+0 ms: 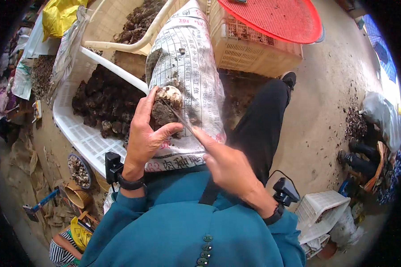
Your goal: The person cleans a taro root by scraping and cutting off the outer skin with a knife while holding it over their lap.
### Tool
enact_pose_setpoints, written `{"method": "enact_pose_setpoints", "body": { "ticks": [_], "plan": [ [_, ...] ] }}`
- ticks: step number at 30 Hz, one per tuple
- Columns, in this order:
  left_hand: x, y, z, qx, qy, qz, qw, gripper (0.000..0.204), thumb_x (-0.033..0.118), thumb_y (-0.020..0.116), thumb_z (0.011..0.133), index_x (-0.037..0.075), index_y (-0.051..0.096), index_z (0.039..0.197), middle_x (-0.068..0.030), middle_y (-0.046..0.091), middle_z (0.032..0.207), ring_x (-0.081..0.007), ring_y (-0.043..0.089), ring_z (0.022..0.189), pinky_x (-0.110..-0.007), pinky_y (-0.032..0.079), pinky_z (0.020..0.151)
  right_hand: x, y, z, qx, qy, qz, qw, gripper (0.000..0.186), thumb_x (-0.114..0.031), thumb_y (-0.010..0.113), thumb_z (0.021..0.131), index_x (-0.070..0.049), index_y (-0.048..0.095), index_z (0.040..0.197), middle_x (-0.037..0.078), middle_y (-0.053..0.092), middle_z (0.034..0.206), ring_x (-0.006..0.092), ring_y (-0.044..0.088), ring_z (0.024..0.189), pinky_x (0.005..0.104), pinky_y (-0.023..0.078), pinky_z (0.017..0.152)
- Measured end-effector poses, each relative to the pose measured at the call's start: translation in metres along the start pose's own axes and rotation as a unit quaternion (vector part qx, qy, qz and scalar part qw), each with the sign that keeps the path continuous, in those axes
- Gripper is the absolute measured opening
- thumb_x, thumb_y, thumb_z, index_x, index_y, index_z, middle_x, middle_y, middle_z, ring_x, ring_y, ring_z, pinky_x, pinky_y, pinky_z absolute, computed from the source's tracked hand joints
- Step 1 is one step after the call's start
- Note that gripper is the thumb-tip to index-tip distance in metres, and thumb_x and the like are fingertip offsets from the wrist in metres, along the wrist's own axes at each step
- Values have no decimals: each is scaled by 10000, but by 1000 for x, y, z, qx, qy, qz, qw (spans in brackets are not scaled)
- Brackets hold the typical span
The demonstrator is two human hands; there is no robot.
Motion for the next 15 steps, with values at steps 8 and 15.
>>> {"method": "enact_pose_setpoints", "body": {
  "ticks": [8, 15],
  "plan": [
    [-3, -5, 2, -14, -2, -37, 999, 935, 351, 896, 685, -82, 467, 1394, -220, 589, 1145, -360, 592, 1075, -409, 459, 967, -3, -9, -2, -95, 155, 214, 960, 624, -73, 491, 930, -148, 387, 1541, 110, 610, 791, 232, 632, 711, 351, 526, 702],
    [-9, -11, 2, -40, -89, -160, 982, 912, 357, 889, 713, -74, 477, 1404, -207, 587, 1235, -308, 579, 1180, -377, 427, 1041, 1, -24, 2, -68, -1, -91, 994, 629, -68, 548, 898, -217, 437, 1499, 191, 646, 908, 391, 651, 812, 456, 533, 701]
  ]
}}
Point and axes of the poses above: each hand's wrist, its own z-axis towards the middle knuckle, its own y-axis out of the palm, x = y × z, the point moved 1 cm from there along z, towards the middle knuckle
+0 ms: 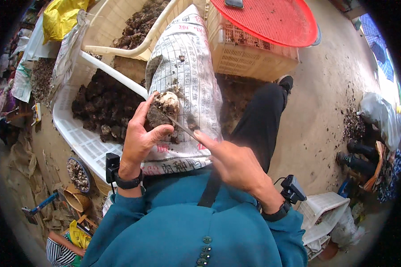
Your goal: The person cleans a taro root by scraping and cutting off the outer skin with a knife while holding it over their lap.
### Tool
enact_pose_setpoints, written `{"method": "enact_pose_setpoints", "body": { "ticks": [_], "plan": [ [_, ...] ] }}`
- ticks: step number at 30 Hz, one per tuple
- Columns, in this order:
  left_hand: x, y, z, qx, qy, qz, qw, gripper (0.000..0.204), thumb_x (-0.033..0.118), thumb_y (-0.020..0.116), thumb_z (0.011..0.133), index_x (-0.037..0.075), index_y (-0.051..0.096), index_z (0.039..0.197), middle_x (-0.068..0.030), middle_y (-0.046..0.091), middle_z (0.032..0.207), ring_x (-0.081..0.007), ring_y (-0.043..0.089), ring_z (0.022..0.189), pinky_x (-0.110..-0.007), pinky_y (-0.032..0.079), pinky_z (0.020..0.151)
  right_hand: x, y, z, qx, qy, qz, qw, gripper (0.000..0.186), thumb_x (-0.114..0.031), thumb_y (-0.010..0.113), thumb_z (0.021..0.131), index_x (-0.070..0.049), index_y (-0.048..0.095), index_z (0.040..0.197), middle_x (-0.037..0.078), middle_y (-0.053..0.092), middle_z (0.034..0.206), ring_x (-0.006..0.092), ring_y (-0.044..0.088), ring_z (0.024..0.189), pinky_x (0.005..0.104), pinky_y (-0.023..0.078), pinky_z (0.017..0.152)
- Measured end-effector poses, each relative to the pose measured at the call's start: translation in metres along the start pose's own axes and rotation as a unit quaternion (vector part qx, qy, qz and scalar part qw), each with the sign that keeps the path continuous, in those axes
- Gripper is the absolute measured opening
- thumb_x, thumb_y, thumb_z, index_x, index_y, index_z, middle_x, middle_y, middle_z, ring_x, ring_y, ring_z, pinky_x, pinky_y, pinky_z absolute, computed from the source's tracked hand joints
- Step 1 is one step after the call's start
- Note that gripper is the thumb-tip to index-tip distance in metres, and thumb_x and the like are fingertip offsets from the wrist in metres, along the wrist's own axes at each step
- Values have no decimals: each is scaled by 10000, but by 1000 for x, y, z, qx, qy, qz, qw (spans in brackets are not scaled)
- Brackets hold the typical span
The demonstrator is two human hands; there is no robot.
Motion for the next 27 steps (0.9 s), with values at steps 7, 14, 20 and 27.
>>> {"method": "enact_pose_setpoints", "body": {
  "ticks": [7, 14, 20, 27],
  "plan": [
    [6, 3, 2, 9, 8, 14, 1000, 899, 330, 894, 714, -80, 478, 1397, -205, 587, 1236, -304, 588, 1164, -378, 440, 1026, -3, 15, 26, 38, -3, -39, 998, 652, -133, 603, 904, -282, 416, 1510, 146, 621, 817, 366, 634, 703, 467, 519, 623],
    [6, 2, 2, 33, 4, 23, 999, 899, 358, 884, 731, -100, 475, 1388, -204, 602, 1212, -312, 605, 1132, -375, 461, 998, -12, 25, 34, 102, -11, -162, 981, 672, -122, 633, 878, -311, 457, 1499, 96, 540, 737, 289, 609, 610, 415, 494, 507],
    [0, 4, 2, 30, 4, 14, 999, 909, 375, 883, 734, -109, 472, 1385, -220, 592, 1241, -315, 595, 1162, -377, 455, 1011, -12, 31, 40, 171, -39, -259, 950, 640, -136, 651, 872, -323, 508, 1467, 82, 504, 717, 254, 585, 564, 402, 477, 480],
    [0, 2, 1, 13, -25, -34, 999, 917, 340, 903, 702, -82, 479, 1396, -209, 585, 1253, -309, 585, 1182, -365, 433, 1040, 4, 6, 25, 1, -35, -30, 999, 691, -121, 619, 904, -277, 372, 1530, 161, 621, 850, 372, 639, 764, 463, 517, 678]
  ]
}}
Point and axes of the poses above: each hand's wrist, its own z-axis towards the middle knuckle, its own y-axis out of the palm, x = y × z, the point moved 1 cm from there along z, towards the middle knuckle
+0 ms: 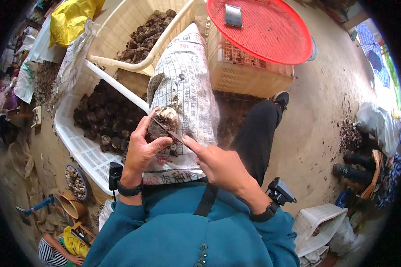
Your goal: The person cleans a taro root by scraping and cutting off the outer skin with a knife while holding it over their lap.
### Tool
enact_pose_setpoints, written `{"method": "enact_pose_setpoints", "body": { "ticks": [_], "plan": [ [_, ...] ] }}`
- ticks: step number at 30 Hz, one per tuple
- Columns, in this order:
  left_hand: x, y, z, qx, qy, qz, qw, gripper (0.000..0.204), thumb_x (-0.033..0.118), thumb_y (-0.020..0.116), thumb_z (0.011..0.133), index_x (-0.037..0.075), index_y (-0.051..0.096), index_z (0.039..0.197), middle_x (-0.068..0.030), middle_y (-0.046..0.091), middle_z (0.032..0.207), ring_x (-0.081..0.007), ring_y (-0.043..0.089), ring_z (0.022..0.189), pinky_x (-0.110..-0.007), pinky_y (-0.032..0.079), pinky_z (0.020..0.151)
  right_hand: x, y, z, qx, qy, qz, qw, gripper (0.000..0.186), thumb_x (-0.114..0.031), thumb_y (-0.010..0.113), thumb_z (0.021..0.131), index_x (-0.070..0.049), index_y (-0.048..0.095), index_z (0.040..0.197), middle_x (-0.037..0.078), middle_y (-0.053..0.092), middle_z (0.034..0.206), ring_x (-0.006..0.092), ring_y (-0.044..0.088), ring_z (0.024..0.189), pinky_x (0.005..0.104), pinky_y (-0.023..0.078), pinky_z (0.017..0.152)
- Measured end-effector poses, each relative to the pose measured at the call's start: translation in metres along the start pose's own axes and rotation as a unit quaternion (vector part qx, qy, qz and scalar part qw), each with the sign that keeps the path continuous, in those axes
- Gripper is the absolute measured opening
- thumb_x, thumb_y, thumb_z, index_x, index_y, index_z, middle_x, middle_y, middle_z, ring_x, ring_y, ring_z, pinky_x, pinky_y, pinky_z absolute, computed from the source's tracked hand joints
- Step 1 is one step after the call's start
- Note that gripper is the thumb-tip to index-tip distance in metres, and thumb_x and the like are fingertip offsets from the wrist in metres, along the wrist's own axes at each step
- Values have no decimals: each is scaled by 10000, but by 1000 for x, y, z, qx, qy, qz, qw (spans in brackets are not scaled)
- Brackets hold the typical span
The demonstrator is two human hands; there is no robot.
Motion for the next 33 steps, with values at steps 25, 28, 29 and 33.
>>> {"method": "enact_pose_setpoints", "body": {
  "ticks": [25, 28, 29, 33],
  "plan": [
    [-5, -1, -1, 10, -36, -87, 996, 841, 233, 905, 708, -47, 512, 1396, -147, 617, 1236, -218, 583, 1171, -349, 440, 1039, 21, -20, 27, 144, 8, 32, 989, 681, -115, 558, 916, -153, 341, 1560, 166, 690, 969, 290, 661, 741, 379, 545, 714],
    [-12, 3, -1, 12, -50, -237, 970, 820, 185, 892, 748, -33, 464, 1412, -115, 573, 1292, -189, 553, 1191, -319, 441, 1038, 5, -17, 12, -77, 162, 339, 923, 664, -236, 463, 995, -145, 223, 1606, 97, 678, 914, 126, 585, 645, 289, 520, 648],
    [-13, 3, -1, 20, -40, -269, 962, 815, 177, 889, 756, -30, 453, 1412, -114, 563, 1306, -190, 550, 1194, -314, 441, 1039, 4, -15, 10, -93, 165, 386, 903, 659, -249, 459, 1002, -139, 221, 1607, 97, 682, 920, 120, 579, 629, 277, 514, 633],
    [-18, -3, 1, 4, -62, -303, 951, 776, 178, 886, 763, -23, 461, 1380, -100, 558, 1309, -170, 554, 1175, -301, 440, 1033, 9, -13, 6, -140, 155, 508, 836, 681, -337, 445, 1022, -117, 185, 1611, 121, 699, 974, 116, 559, 566, 247, 480, 549]
  ]
}}
Point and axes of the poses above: each hand's wrist, its own z-axis towards the middle knuckle, its own y-axis out of the palm, x = y × z, the point moved 1 cm from there along z, towards the middle knuckle
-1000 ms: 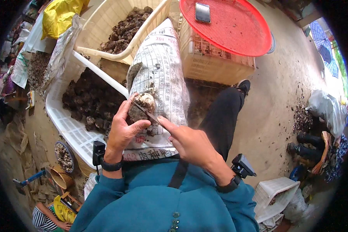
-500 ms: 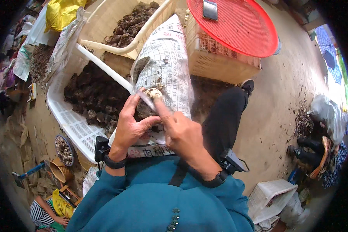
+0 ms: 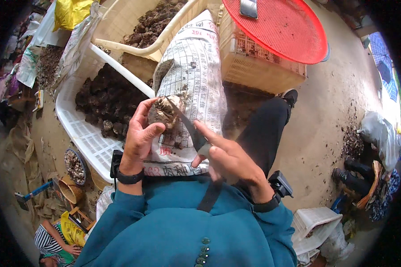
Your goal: The person cleans a taro root by scraping and cutting off the outer skin with a knife while holding it over their lap.
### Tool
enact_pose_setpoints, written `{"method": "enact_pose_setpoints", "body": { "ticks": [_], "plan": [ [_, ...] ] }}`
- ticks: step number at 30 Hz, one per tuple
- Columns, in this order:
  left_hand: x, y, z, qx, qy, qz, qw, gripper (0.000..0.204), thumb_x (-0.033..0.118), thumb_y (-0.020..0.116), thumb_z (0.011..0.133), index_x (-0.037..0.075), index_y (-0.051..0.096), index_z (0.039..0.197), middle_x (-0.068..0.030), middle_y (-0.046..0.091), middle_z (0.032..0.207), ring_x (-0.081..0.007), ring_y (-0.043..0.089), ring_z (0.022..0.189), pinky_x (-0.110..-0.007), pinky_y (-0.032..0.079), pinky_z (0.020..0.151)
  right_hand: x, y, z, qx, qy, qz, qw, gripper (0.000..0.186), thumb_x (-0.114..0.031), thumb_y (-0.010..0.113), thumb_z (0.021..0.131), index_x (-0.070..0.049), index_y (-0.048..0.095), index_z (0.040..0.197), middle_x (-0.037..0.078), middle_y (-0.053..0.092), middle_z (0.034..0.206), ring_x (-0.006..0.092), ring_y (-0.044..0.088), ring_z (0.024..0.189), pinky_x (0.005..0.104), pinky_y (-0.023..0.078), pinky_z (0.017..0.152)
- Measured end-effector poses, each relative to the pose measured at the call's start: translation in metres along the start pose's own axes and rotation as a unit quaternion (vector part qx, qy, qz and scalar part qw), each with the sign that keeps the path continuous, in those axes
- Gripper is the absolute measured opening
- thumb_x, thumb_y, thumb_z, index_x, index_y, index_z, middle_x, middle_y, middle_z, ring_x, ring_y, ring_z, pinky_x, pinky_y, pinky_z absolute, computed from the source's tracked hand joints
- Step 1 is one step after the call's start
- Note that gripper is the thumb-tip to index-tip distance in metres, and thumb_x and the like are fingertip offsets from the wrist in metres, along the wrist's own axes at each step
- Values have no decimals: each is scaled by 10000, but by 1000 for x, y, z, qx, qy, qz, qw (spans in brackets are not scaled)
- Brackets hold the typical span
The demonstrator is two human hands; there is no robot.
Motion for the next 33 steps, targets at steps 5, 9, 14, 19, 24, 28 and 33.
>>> {"method": "enact_pose_setpoints", "body": {
  "ticks": [5, 9, 14, 19, 24, 28, 33],
  "plan": [
    [1, -2, 0, 6, 12, -32, 999, 736, 243, 871, 787, -44, 507, 1358, -79, 635, 1204, -146, 586, 1108, -288, 446, 1006, 2, -6, 3, -33, 23, 44, 998, 742, -405, 465, 1011, -118, 145, 1616, 154, 703, 989, 125, 541, 532, 254, 456, 504],
    [1, -2, 1, 6, 1, -38, 999, 725, 242, 872, 788, -51, 519, 1350, -82, 645, 1202, -147, 593, 1104, -287, 450, 1002, 9, -15, 8, -55, 24, 84, 995, 780, -425, 497, 999, -109, 140, 1615, 181, 698, 967, 123, 526, 514, 254, 445, 492],
    [2, -1, 0, 9, 2, -40, 999, 730, 237, 872, 788, -60, 525, 1358, -87, 650, 1204, -146, 604, 1092, -283, 463, 991, 7, -17, 16, -69, 33, 123, 989, 803, -443, 525, 986, -104, 155, 1612, 190, 697, 931, 115, 512, 488, 238, 425, 464],
    [3, -1, -1, 6, 1, -43, 999, 730, 198, 863, 800, -66, 511, 1382, -91, 651, 1217, -146, 612, 1089, -282, 474, 984, 2, -21, 26, -82, 34, 116, 989, 800, -441, 533, 985, -109, 164, 1611, 183, 694, 892, 94, 504, 483, 223, 414, 452],
    [4, -3, -4, 6, -3, 3, 1000, 732, 159, 853, 806, -65, 499, 1405, -96, 653, 1227, -137, 610, 1090, -282, 478, 984, -8, -20, 37, -87, 26, 77, 993, 777, -433, 523, 987, -117, 181, 1609, 146, 690, 839, 72, 493, 494, 218, 410, 457],
    [6, 0, -4, 11, 12, 61, 998, 738, 154, 853, 803, -68, 495, 1410, -97, 661, 1214, -129, 608, 1087, -279, 480, 981, -20, -20, 44, -86, 17, 38, 995, 754, -417, 515, 985, -119, 206, 1605, 110, 681, 800, 74, 499, 521, 218, 418, 489],
    [9, 3, -5, 9, 5, 74, 997, 744, 160, 856, 799, -65, 496, 1409, -98, 664, 1204, -129, 615, 1069, -281, 494, 960, -25, -20, 54, -86, -1, 5, 996, 712, -383, 487, 985, -118, 243, 1599, 80, 661, 767, 80, 505, 551, 219, 419, 520]
  ]
}}
Point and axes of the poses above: each hand's wrist, its own z-axis towards the middle knuckle, its own y-axis out of the palm, x = y × z, the point moved 1 cm from there along z, towards the middle knuckle
